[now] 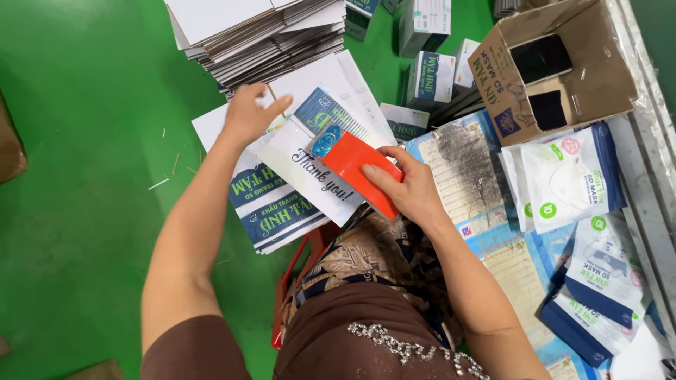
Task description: The recorder is packaging face masks into individual blue-and-white packets and then organizing the packets into cardboard boxes.
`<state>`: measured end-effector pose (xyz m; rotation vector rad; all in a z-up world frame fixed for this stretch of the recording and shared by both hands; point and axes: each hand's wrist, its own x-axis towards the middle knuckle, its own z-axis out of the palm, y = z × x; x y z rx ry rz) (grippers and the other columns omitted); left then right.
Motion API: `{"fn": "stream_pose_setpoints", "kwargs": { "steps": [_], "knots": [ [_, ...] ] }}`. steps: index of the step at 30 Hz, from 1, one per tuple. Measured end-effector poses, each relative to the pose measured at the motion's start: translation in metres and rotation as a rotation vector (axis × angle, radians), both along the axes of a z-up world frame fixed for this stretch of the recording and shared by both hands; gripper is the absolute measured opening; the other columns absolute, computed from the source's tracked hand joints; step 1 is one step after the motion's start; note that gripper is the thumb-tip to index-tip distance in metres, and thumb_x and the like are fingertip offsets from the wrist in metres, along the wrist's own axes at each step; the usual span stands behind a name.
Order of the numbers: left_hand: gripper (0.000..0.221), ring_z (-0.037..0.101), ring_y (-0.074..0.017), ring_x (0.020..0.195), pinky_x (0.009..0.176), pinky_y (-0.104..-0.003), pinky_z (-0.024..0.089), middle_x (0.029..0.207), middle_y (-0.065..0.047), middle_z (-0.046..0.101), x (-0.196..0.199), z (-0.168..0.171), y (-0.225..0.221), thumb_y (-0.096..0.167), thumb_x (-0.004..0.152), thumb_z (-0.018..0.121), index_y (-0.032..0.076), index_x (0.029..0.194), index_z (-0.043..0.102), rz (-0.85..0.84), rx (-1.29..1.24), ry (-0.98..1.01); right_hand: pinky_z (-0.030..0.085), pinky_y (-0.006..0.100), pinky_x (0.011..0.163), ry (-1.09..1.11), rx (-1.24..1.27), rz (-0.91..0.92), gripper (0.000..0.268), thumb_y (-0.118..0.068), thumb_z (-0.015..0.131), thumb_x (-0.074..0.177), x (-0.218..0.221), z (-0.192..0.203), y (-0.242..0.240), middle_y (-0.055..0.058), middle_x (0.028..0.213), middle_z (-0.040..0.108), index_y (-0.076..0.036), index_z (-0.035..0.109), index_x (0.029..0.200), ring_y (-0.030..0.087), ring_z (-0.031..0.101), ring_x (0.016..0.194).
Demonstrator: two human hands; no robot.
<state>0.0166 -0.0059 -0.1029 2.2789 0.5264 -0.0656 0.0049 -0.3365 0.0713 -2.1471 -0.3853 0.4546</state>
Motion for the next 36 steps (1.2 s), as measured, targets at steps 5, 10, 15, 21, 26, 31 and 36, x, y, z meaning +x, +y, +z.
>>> {"fn": "stream_pose_setpoints", "kwargs": {
  "steps": [5, 10, 15, 21, 26, 31, 36],
  "knots": [
    [0.068, 0.070, -0.0365, 0.101, 0.090, -0.042, 0.052, 0.106, -0.022, 0.073, -0.023, 0.051, -0.048, 0.064, 0.095, 0.062, 0.000, 0.116, 0.074, -0.195, -0.124, 0.093, 0.059, 0.029, 0.075, 0.094, 0.013, -0.009, 0.053, -0.039, 0.076, 0.087, -0.009, -0.003, -0.011, 0.013, 0.095, 0.078, -0.001, 0.067, 0.124, 0.013, 0.074, 0.085],
    [0.063, 0.075, -0.0285, 0.094, 0.085, -0.038, 0.056, 0.099, -0.016, 0.078, -0.022, 0.081, -0.047, 0.062, 0.088, 0.063, 0.007, 0.114, 0.076, -0.168, -0.278, 0.211, 0.057, 0.030, 0.081, 0.045, -0.083, 0.011, 0.050, -0.034, 0.078, 0.087, -0.037, 0.015, -0.129, 0.012, 0.103, 0.079, 0.000, 0.070, 0.123, 0.014, 0.072, 0.092],
    [0.061, 0.075, -0.0280, 0.089, 0.083, -0.039, 0.057, 0.098, -0.017, 0.078, -0.020, 0.071, -0.048, 0.060, 0.090, 0.066, 0.004, 0.111, 0.077, -0.206, -0.231, 0.167, 0.058, 0.030, 0.074, 0.155, -0.254, -0.069, 0.052, -0.036, 0.078, 0.082, -0.059, 0.027, -0.156, 0.010, 0.096, 0.080, -0.003, 0.071, 0.122, 0.014, 0.075, 0.082],
    [0.064, 0.076, -0.0290, 0.090, 0.083, -0.038, 0.057, 0.097, -0.017, 0.078, -0.062, 0.060, -0.037, 0.060, 0.083, 0.071, 0.003, 0.110, 0.075, -0.206, -0.179, 0.157, 0.053, 0.046, 0.058, -0.327, -0.476, 0.152, 0.050, -0.045, 0.075, 0.088, -0.067, -0.030, -0.048, 0.021, 0.070, 0.071, -0.005, 0.069, 0.118, 0.037, 0.069, 0.063],
    [0.056, 0.073, -0.0217, 0.090, 0.081, -0.036, 0.054, 0.098, -0.012, 0.078, -0.107, 0.033, -0.026, 0.052, 0.090, 0.070, 0.001, 0.111, 0.077, 0.115, -0.317, -0.015, 0.055, 0.045, 0.062, -0.170, -0.468, 0.031, 0.058, -0.044, 0.072, 0.091, -0.035, -0.053, -0.029, 0.024, 0.078, 0.073, -0.003, 0.062, 0.132, 0.036, 0.072, 0.070],
    [0.055, 0.070, -0.0230, 0.091, 0.080, -0.038, 0.056, 0.107, -0.015, 0.076, -0.127, -0.034, 0.044, 0.046, 0.096, 0.070, -0.004, 0.119, 0.070, 0.302, -0.628, 0.096, 0.059, 0.037, 0.074, -0.092, 0.020, -0.163, 0.049, -0.036, 0.073, 0.095, -0.016, -0.038, -0.075, 0.023, 0.097, 0.078, -0.001, 0.066, 0.128, 0.031, 0.076, 0.085],
    [0.060, 0.065, -0.0213, 0.116, 0.099, -0.038, 0.055, 0.133, -0.009, 0.066, -0.182, -0.123, 0.071, 0.051, 0.105, 0.054, 0.006, 0.144, 0.055, 0.514, -1.312, -0.092, 0.060, 0.034, 0.077, -0.389, 0.034, -0.209, 0.051, -0.029, 0.076, 0.093, -0.034, -0.004, -0.103, 0.021, 0.106, 0.076, -0.001, 0.063, 0.133, 0.029, 0.077, 0.091]
  ]
}}
